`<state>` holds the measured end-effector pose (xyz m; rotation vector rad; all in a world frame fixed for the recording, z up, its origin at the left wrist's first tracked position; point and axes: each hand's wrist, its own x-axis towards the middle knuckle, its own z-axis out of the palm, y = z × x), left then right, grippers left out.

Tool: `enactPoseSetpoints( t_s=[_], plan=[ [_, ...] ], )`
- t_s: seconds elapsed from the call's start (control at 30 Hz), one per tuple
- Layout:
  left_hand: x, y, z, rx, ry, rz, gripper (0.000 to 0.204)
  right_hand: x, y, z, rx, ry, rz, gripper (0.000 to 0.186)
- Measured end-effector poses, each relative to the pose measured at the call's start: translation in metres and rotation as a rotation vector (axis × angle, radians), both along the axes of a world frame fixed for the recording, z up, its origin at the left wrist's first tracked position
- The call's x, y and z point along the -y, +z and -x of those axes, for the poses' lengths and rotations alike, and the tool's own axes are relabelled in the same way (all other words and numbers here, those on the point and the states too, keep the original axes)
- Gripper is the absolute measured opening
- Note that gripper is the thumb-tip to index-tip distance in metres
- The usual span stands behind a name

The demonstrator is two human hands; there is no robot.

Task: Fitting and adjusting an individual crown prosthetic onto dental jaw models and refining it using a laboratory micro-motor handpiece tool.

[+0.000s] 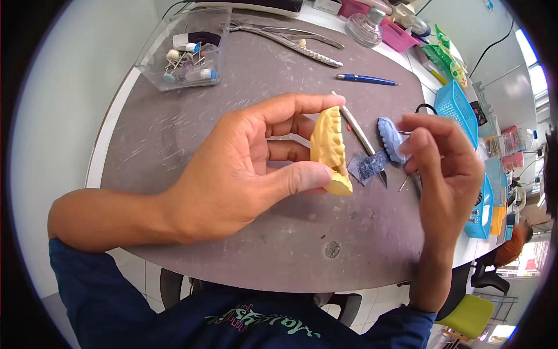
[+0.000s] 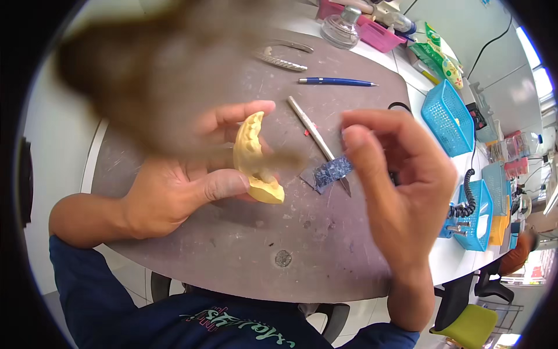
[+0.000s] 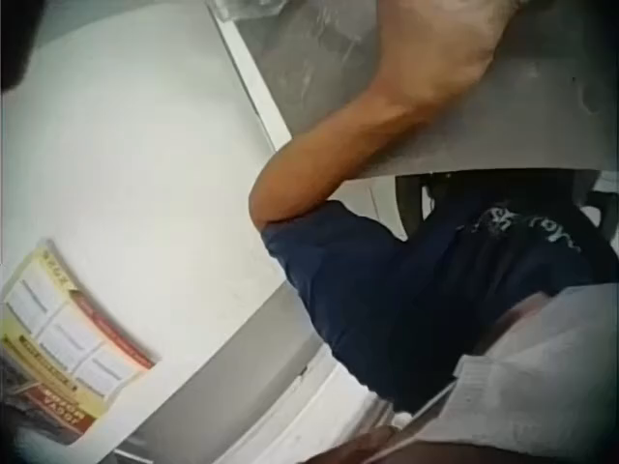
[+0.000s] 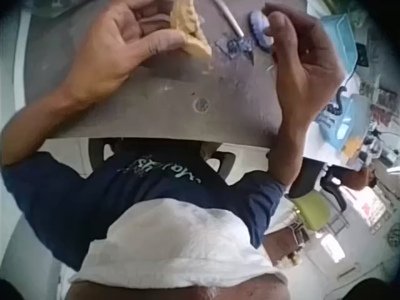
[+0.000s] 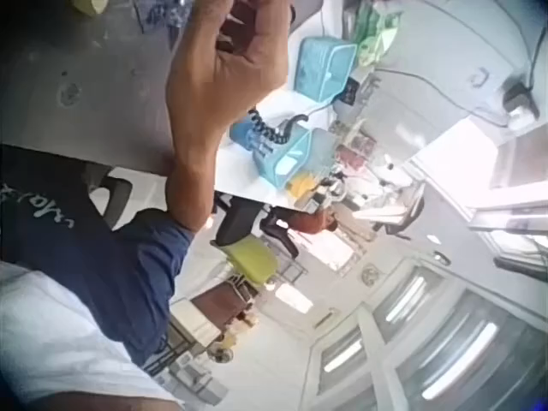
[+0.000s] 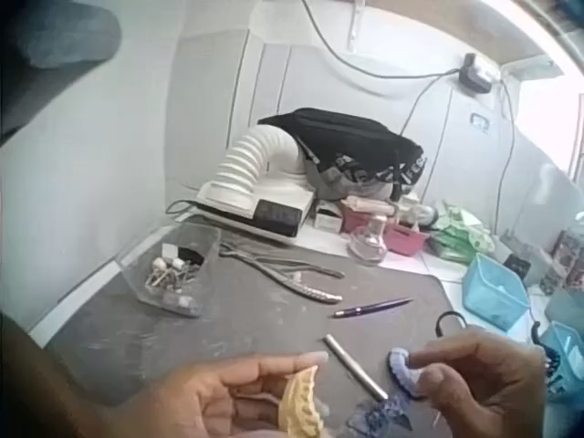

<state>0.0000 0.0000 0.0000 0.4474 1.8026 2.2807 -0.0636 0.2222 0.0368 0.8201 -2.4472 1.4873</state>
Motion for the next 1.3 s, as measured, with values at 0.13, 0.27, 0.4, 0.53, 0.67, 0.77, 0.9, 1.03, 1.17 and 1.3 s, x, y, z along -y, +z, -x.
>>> enactPoseSetpoints(
  t_s=[0.13,0.27,0.4,0.53,0.67,0.77,0.9,1.03,1.17,1.3],
  plan=[
    [-0.004,0.007,-0.002,0.055,0.048,-0.076,0.058,-0.013,0.014,0.01,-0.311,-0.181,-0.441,0.015],
    [-0.002,0.007,-0.002,0.093,0.069,-0.079,0.056,-0.013,0.011,0.008,-0.219,-0.153,-0.652,0.021],
    [-0.001,0.006,-0.001,0.099,0.069,-0.08,0.056,-0.011,0.007,0.006,-0.235,-0.182,-0.739,0.023],
    [-0.001,0.005,-0.001,0.088,0.042,-0.088,0.057,-0.008,0.007,0.003,-0.183,-0.224,-0.879,0.026],
    [-0.001,0.004,-0.001,0.076,0.024,-0.089,0.058,-0.004,0.007,0.002,-0.245,-0.252,-0.629,0.031],
    [0.0,0.004,-0.001,0.082,0.015,-0.076,0.058,0.001,0.01,-0.001,-0.06,-0.181,-0.259,0.035],
    [0.001,0.006,-0.002,0.085,-0.004,-0.084,0.054,0.005,0.011,-0.016,0.247,0.081,0.065,0.045],
    [0.0,0.008,-0.002,0.108,0.001,-0.094,0.049,0.01,0.007,-0.021,0.329,0.152,0.053,0.045],
    [0.001,0.009,-0.002,0.117,0.002,-0.1,0.046,0.012,0.004,-0.023,0.355,0.17,0.063,0.045],
    [0.002,0.009,-0.002,0.121,-0.013,-0.089,0.046,0.011,0.003,-0.024,0.349,0.184,0.073,0.043]
  ],
)
